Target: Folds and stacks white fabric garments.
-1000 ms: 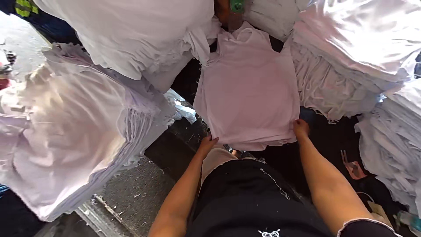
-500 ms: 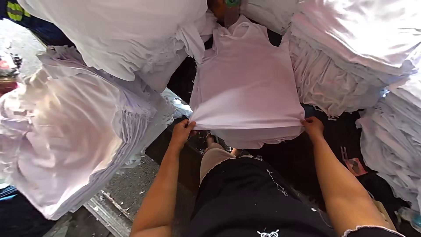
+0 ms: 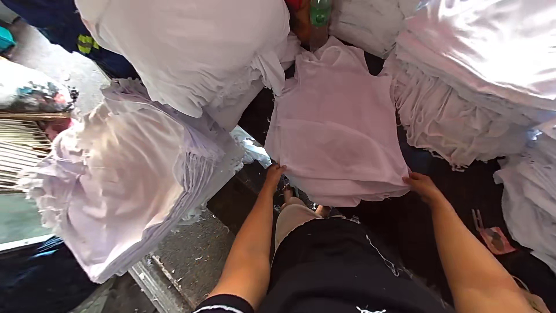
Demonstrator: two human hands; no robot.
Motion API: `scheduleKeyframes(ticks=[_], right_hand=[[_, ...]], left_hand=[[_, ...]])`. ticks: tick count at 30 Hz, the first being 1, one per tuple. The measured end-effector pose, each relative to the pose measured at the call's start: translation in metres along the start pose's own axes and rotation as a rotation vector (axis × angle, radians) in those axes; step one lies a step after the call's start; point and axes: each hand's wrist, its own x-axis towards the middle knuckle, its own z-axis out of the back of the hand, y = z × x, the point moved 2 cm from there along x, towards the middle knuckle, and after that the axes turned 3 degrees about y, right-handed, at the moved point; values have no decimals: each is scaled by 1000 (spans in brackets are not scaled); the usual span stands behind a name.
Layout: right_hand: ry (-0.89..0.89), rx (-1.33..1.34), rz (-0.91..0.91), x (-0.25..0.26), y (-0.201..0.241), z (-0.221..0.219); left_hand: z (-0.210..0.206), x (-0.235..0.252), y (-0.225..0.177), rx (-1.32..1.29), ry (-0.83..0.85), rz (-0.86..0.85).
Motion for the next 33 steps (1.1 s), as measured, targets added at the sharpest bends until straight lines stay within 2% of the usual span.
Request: scheduleKeyframes(ticks=[2, 6, 12, 15, 17, 19, 21, 23, 25, 27, 28, 30, 33], right_hand=[[-47, 40, 29, 4, -3, -3], [-95, 178, 55, 2, 5, -1], [47, 226, -49, -5, 1, 3], [74, 204, -109, -15, -5, 5], [76, 191, -127, -20, -3, 8], [78, 156, -109, -21, 7, 17], [68, 137, -39, -21, 27, 31], [9, 185, 78, -24, 51, 51], [-88, 307, 237, -33, 77, 71], [-159, 422, 383, -42, 98, 83], [-173, 432, 421, -46, 106, 83], [-165, 350, 404, -47, 111, 67], [-41, 188, 188, -28, 85, 17]], left_hand=[[-2, 0, -2, -75, -34, -8], [10, -5, -1, 73, -8, -57], [17, -49, 25, -64, 85, 3], [20, -71, 37, -156, 51, 43], [25, -75, 32, -135, -26, -25], [34, -71, 9, 15, -81, -118], [47, -65, -30, 236, -49, -187], [62, -60, -71, 361, -10, -339], [74, -60, -113, 169, -57, -529], [79, -56, -143, -121, -100, -596], [80, -48, -146, -178, -123, -562], [75, -20, -127, -46, -163, -381], [60, 27, -66, 134, -120, -67]])
